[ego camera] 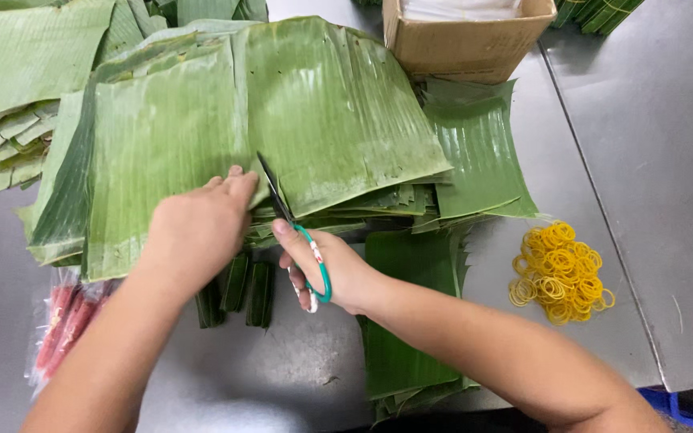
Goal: The person folds banana leaves into rectangular packets, places a pre-packaged sausage inside each, folds the leaf ends, and secures the packet with a yellow rubber band. The process is repeated multiple times on a metal work table.
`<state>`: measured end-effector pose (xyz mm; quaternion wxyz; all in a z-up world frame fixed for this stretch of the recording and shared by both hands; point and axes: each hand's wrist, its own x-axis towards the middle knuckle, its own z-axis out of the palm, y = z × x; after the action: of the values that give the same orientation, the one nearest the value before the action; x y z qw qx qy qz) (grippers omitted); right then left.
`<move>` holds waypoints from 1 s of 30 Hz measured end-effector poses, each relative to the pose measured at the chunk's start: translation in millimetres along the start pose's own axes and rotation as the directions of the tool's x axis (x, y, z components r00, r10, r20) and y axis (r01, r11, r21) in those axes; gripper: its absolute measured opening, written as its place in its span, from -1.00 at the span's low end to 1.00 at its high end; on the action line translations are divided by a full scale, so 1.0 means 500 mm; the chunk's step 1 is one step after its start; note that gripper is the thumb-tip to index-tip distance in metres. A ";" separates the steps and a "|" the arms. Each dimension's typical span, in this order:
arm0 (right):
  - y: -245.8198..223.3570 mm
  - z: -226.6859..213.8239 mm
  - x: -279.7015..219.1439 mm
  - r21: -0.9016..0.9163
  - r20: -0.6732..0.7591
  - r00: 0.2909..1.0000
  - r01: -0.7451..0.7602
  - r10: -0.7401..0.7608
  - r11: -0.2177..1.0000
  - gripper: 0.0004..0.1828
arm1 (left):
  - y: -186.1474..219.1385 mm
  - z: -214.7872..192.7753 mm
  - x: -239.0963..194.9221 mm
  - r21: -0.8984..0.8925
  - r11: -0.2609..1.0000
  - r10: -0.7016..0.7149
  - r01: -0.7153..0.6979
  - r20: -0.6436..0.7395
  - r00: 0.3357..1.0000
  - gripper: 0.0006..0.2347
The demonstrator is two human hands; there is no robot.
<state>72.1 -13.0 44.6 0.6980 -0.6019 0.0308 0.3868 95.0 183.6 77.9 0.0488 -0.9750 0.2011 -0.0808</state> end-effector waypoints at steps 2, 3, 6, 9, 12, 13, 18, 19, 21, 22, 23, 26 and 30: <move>0.022 -0.010 -0.022 -0.023 0.032 0.999 -0.001 0.002 1.000 -0.25 | -0.016 -0.018 0.001 -0.143 0.981 -0.101 0.128 0.184 0.978 -0.62; 0.037 -0.022 -0.039 -0.033 0.047 0.999 -0.001 0.003 0.999 -0.26 | -0.021 -0.023 0.004 -0.157 0.976 -0.125 0.154 0.181 0.976 -0.62; 0.080 -0.107 -0.123 0.121 0.139 0.982 -0.141 0.124 0.982 -0.41 | -0.039 -0.041 0.010 -0.189 0.965 -0.155 0.181 0.146 0.977 -0.63; 0.120 -0.292 -0.241 -0.159 -0.299 0.953 -0.004 -0.044 0.987 -0.42 | -0.036 -0.044 0.008 -0.186 0.972 -0.122 0.141 0.110 0.986 -0.63; 0.195 -0.557 -0.347 -0.696 -0.716 0.432 -0.505 -0.548 0.511 -0.44 | -0.017 -0.033 -0.001 -0.145 0.982 -0.105 0.124 0.134 0.985 -0.60; 0.235 -0.643 -0.385 -0.636 -0.723 0.298 -0.639 -0.623 0.433 -0.45 | -0.012 -0.030 -0.003 -0.146 0.984 -0.086 0.103 0.122 0.989 -0.59; 0.398 -0.919 -0.471 -0.558 -0.820 0.226 -0.517 -0.526 0.649 -0.49 | 0.000 -0.020 -0.006 -0.014 0.999 0.030 -0.031 -0.051 0.998 -0.51; 0.398 -0.931 -0.480 -0.593 -0.799 0.234 -0.457 -0.554 0.663 -0.39 | 0.003 -0.018 -0.006 0.028 0.999 0.025 -0.024 -0.032 0.999 -0.52; 0.387 -0.922 -0.478 -0.682 -0.669 0.299 -0.611 -0.680 0.402 -0.41 | 0.004 -0.017 -0.003 0.068 0.998 0.014 -0.014 -0.003 1.000 -0.52; 0.345 -0.893 -0.465 -0.703 -0.621 0.314 -0.629 -0.718 0.333 -0.45 | 0.004 -0.018 -0.002 0.067 0.998 0.009 -0.009 0.007 1.000 -0.51; 0.295 -0.847 -0.448 -0.737 -0.562 0.329 -0.616 -0.759 0.279 -0.49 | 0.004 -0.019 -0.001 0.067 0.998 0.003 -0.004 0.016 1.000 -0.50; 0.144 -0.630 -0.349 -0.917 -0.277 0.427 -0.385 -0.861 0.105 -0.59 | -0.001 -0.020 -0.003 0.014 1.000 0.000 0.000 -0.003 1.000 -0.50; -0.014 -0.334 -0.161 -0.963 0.237 0.441 0.226 -0.866 -0.148 -0.58 | -0.016 -0.022 -0.007 -0.108 0.994 -0.017 0.015 -0.023 1.000 -0.52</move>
<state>90.4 -197.7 45.5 0.2217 -0.8971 -0.3056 -0.2293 93.0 191.3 89.4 -0.0069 -0.9768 0.1979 -0.0820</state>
